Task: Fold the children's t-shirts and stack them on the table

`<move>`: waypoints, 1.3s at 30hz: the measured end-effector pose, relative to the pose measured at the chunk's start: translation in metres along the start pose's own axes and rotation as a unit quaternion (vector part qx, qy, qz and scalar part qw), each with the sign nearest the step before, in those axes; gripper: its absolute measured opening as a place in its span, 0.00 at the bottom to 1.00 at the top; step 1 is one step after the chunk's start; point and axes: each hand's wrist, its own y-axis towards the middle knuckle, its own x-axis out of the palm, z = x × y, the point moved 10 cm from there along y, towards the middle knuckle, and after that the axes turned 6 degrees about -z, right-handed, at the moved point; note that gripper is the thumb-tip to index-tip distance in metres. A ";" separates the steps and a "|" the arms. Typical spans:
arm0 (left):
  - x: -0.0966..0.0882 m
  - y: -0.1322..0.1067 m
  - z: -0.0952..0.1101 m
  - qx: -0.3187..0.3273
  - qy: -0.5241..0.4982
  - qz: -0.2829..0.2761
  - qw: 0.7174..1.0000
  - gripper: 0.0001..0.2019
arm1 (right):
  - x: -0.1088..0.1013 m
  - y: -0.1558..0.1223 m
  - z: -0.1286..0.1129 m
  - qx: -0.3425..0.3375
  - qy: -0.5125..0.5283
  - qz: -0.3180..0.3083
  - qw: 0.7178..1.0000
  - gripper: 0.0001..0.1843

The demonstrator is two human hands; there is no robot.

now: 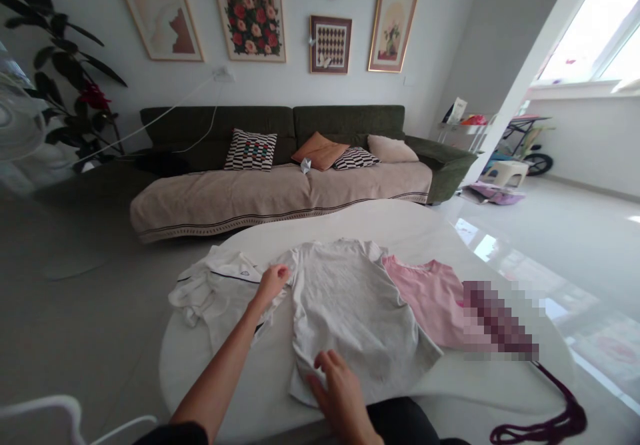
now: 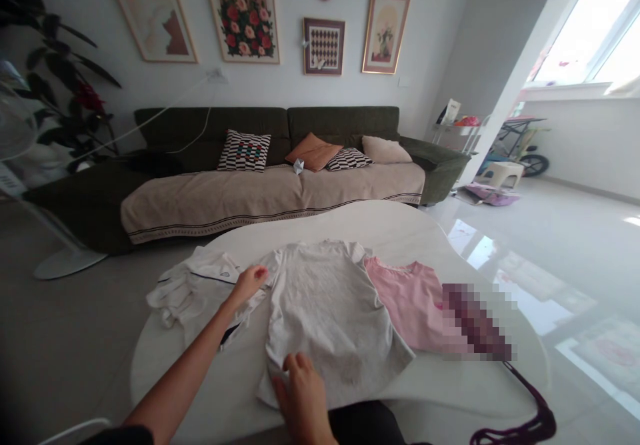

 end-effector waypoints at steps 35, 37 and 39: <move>0.086 0.104 0.087 0.144 -0.065 0.000 0.987 0.20 | 0.008 -0.027 0.058 -0.076 -0.179 0.169 0.966 0.26; 0.106 0.078 0.083 0.176 0.002 -0.039 0.984 0.25 | 0.028 -0.021 0.054 -0.047 -0.185 0.154 0.969 0.29; 0.129 0.060 0.069 0.175 0.111 -0.087 0.974 0.28 | 0.043 -0.016 0.052 -0.002 -0.173 0.136 0.976 0.31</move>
